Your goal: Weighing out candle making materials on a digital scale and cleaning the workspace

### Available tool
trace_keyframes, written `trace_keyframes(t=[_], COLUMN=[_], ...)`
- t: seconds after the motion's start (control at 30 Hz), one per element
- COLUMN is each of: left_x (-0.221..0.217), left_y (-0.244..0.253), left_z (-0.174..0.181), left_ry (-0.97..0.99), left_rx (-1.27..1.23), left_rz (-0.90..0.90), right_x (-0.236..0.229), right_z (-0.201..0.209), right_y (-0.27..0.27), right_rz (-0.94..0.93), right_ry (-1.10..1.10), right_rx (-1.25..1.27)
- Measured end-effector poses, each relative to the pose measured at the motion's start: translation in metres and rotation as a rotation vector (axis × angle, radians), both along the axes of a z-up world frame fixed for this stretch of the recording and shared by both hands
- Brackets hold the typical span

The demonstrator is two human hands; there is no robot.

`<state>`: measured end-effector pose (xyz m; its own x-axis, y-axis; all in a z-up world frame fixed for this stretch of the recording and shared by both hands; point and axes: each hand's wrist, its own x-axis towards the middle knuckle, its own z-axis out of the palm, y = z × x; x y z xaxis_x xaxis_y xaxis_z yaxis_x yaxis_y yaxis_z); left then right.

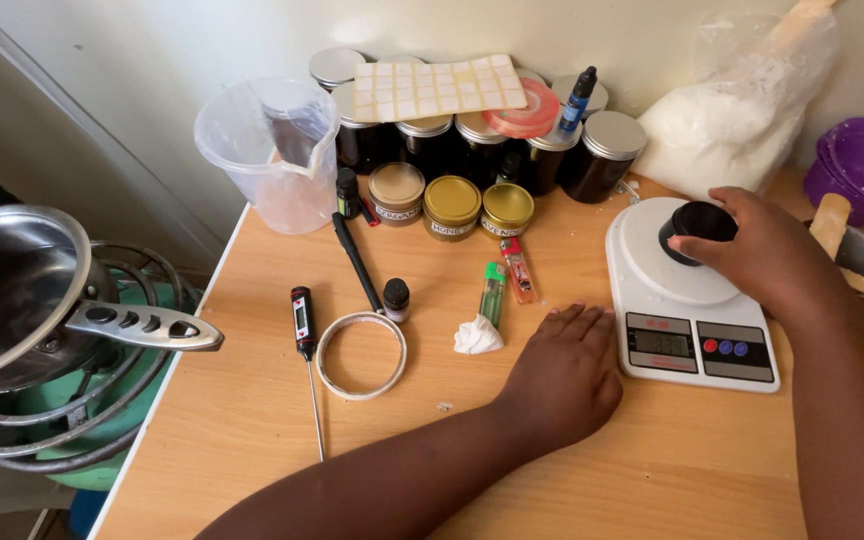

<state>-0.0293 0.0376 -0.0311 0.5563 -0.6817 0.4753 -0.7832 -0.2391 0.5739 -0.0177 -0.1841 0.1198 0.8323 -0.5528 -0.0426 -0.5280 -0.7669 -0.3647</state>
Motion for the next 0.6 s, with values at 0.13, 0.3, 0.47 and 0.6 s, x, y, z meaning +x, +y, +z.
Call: trace_keyframes(t=[0.13, 0.3, 0.47, 0.6], left_x=[0.001, 0.001, 0.002, 0.001], left_y=[-0.001, -0.001, -0.001, 0.002], left_z=[-0.001, 0.003, 0.005, 0.009], left_ry=[0.057, 0.079, 0.147, 0.161], left_rx=[0.01, -0.059, -0.039, -0.095], left_rz=[-0.007, 0.04, 0.033, 0.035], right_x=[0.005, 0.011, 0.008, 0.015], right_z=[-0.006, -0.015, 0.001, -0.012], right_y=[-0.003, -0.013, 0.003, -0.01], right_rz=[0.017, 0.021, -0.005, 0.01], right_ry=[-0.01, -0.039, 0.006, -0.012], right_rx=[0.014, -0.011, -0.015, -0.046])
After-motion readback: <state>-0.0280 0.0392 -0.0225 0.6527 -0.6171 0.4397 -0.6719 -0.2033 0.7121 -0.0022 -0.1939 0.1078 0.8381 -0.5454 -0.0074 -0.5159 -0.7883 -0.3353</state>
